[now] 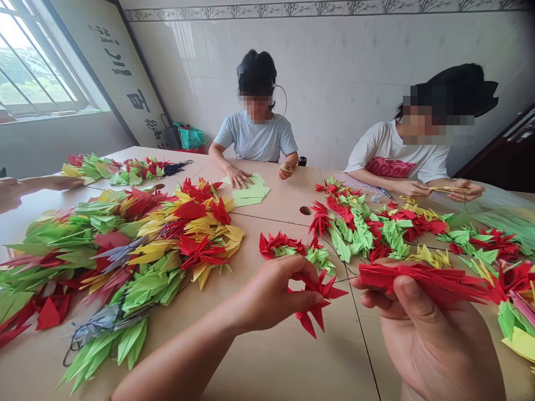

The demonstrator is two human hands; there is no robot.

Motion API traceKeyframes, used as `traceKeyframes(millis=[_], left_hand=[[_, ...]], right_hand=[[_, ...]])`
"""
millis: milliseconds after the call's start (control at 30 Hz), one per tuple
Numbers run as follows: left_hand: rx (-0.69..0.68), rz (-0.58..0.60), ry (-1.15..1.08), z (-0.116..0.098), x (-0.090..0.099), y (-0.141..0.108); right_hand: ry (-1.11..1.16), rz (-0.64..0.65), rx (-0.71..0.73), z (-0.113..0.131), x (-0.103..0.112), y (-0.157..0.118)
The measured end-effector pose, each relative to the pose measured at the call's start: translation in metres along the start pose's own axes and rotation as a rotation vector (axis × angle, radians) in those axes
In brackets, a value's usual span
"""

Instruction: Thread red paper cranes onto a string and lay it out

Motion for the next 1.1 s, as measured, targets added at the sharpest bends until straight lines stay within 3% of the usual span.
traceKeyframes(millis=[400, 600, 733, 1000, 1100], left_hand=[[-0.215, -0.109, 0.064, -0.006, 0.008, -0.001], [-0.311, -0.2, 0.095, -0.013, 0.009, -0.006], [-0.318, -0.24, 0.031, -0.014, 0.01, -0.008], [-0.182, -0.122, -0.159, -0.011, 0.005, -0.008], [-0.217, -0.144, -0.111, -0.013, 0.005, -0.009]], right_hand=[[-0.002, -0.06, -0.026, -0.004, 0.005, 0.001], [-0.107, -0.088, -0.037, -0.009, 0.005, 0.002], [-0.124, -0.094, -0.035, -0.011, 0.006, 0.002], [-0.111, -0.07, -0.046, -0.012, 0.006, 0.001], [-0.106, -0.083, -0.04, -0.01, 0.005, 0.001]])
Point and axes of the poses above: each hand's wrist, its own y-axis towards the middle knuckle, its own x-axis out of the back of the hand, z = x × y, the point moved 3 cm from there along y, towards the middle knuckle, and after that the axes turned 13 degrees about -y, right-handed, at the moved point
